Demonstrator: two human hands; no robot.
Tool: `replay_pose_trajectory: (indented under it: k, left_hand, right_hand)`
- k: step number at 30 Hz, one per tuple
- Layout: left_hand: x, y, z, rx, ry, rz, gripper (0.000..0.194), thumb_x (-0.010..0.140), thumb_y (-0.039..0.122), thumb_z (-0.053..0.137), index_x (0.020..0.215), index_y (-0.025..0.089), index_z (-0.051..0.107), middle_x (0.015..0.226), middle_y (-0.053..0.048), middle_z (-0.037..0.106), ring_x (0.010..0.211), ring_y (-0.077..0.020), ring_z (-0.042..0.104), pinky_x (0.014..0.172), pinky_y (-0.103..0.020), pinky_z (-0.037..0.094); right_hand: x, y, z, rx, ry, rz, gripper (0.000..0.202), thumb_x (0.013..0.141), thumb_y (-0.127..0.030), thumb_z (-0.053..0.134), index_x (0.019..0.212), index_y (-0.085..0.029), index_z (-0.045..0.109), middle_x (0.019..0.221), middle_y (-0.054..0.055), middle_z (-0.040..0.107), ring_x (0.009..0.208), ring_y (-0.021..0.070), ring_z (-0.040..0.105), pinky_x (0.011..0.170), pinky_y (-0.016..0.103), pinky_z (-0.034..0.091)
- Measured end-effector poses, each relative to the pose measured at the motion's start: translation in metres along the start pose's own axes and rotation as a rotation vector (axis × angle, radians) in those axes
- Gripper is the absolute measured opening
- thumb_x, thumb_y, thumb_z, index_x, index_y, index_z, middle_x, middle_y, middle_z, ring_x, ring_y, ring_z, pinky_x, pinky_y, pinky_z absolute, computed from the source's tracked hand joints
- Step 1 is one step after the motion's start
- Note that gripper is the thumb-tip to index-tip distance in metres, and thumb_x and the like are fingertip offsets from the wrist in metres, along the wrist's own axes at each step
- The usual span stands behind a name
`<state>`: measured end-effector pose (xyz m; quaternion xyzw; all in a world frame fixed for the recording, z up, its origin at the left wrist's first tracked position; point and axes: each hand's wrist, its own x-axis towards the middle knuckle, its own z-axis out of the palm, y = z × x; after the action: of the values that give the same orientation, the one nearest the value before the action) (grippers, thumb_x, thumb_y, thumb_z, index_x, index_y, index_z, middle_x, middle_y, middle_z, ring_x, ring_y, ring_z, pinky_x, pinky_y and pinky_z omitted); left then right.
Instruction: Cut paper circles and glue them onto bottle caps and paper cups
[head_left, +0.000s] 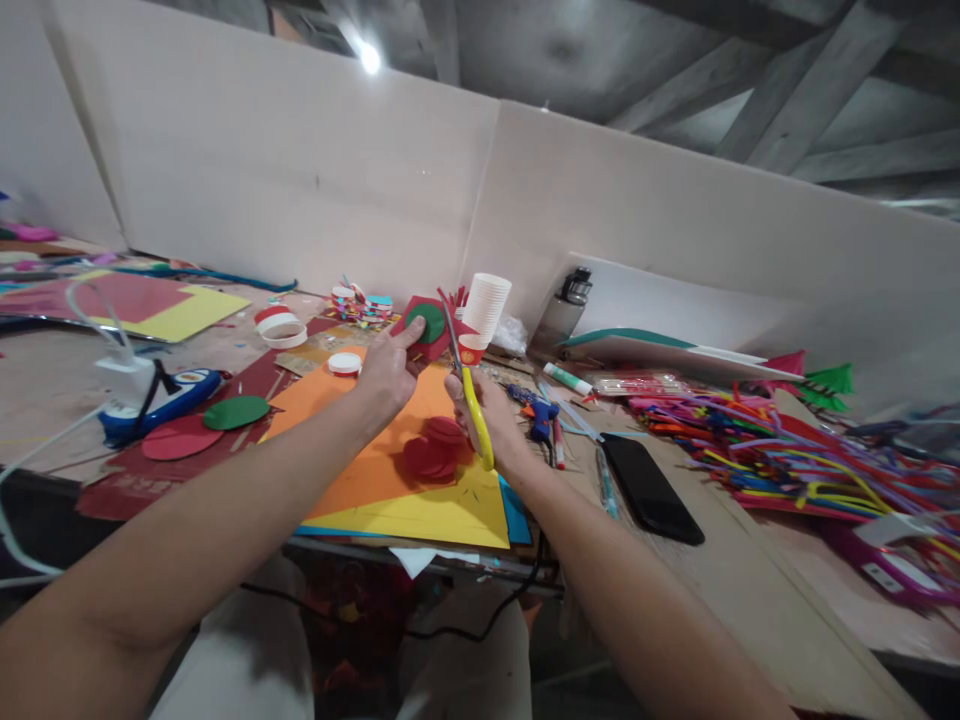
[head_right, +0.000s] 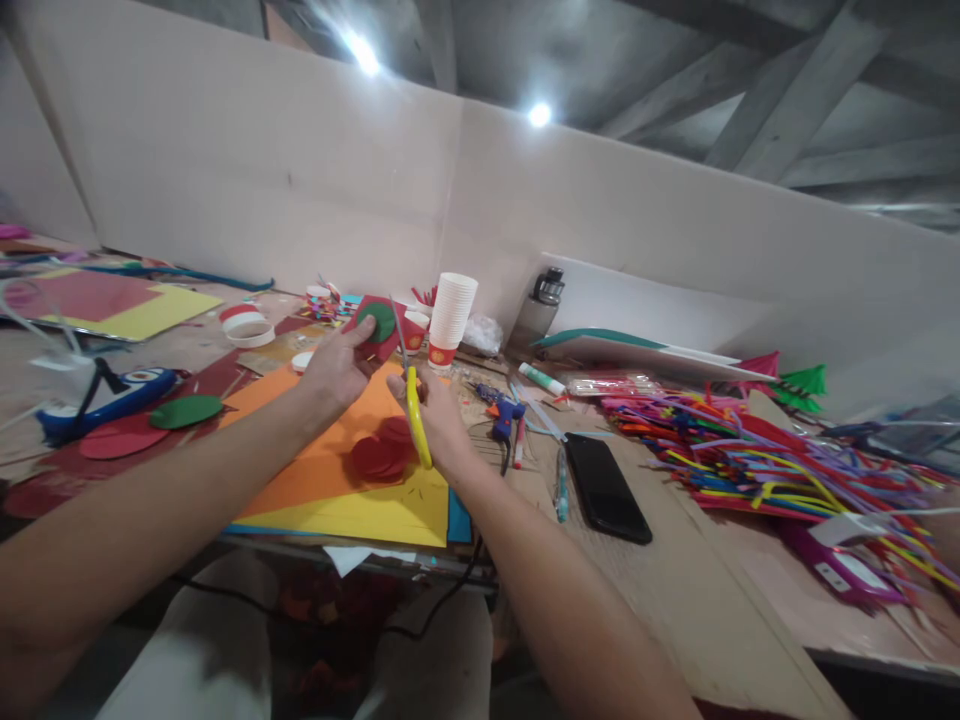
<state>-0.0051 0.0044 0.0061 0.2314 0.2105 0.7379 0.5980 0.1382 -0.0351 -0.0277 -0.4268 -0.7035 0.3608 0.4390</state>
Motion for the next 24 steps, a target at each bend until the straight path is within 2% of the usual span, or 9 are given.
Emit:
replay_pose_trajectory:
  k: [5, 14, 18, 24]
  left_hand:
    - [0.0016, -0.0014, -0.0026, 0.007, 0.001, 0.011, 0.014, 0.076, 0.013, 0.073, 0.088, 0.017, 0.068, 0.077, -0.001, 0.075, 0.074, -0.0127, 0.071, 0.076, -0.025, 0.057]
    - [-0.0065, -0.0052, -0.0005, 0.017, -0.099, -0.037, 0.008, 0.077, 0.011, 0.072, 0.081, 0.014, 0.066, 0.073, 0.000, 0.073, 0.062, -0.0089, 0.068, 0.069, -0.020, 0.056]
    - [-0.0048, -0.0055, -0.0018, 0.034, -0.099, -0.025, 0.014, 0.075, 0.014, 0.075, 0.087, 0.015, 0.067, 0.075, -0.001, 0.074, 0.068, -0.0105, 0.070, 0.072, -0.021, 0.056]
    - [-0.0031, -0.0064, -0.0032, 0.049, -0.092, -0.029, 0.008, 0.078, 0.013, 0.072, 0.083, 0.015, 0.067, 0.078, -0.002, 0.075, 0.071, -0.0111, 0.071, 0.075, -0.022, 0.056]
  right_hand:
    - [-0.0013, -0.0015, 0.0002, -0.027, 0.014, -0.009, 0.041, 0.084, -0.062, 0.055, 0.091, -0.023, 0.048, 0.061, -0.007, 0.040, 0.051, 0.0095, 0.041, 0.050, 0.022, 0.036]
    - [-0.0021, -0.0038, 0.0007, -0.088, 0.053, -0.038, 0.039, 0.088, -0.062, 0.048, 0.089, -0.023, 0.045, 0.067, -0.005, 0.045, 0.055, 0.0098, 0.043, 0.051, 0.022, 0.038]
    - [-0.0023, -0.0034, 0.0019, -0.054, 0.066, -0.011, 0.040, 0.087, -0.063, 0.048, 0.092, -0.024, 0.047, 0.065, -0.004, 0.045, 0.056, 0.0108, 0.044, 0.051, 0.022, 0.039]
    - [-0.0025, -0.0041, 0.0012, -0.044, 0.063, -0.003, 0.040, 0.085, -0.063, 0.052, 0.089, -0.023, 0.047, 0.063, -0.005, 0.044, 0.054, 0.0108, 0.044, 0.050, 0.022, 0.039]
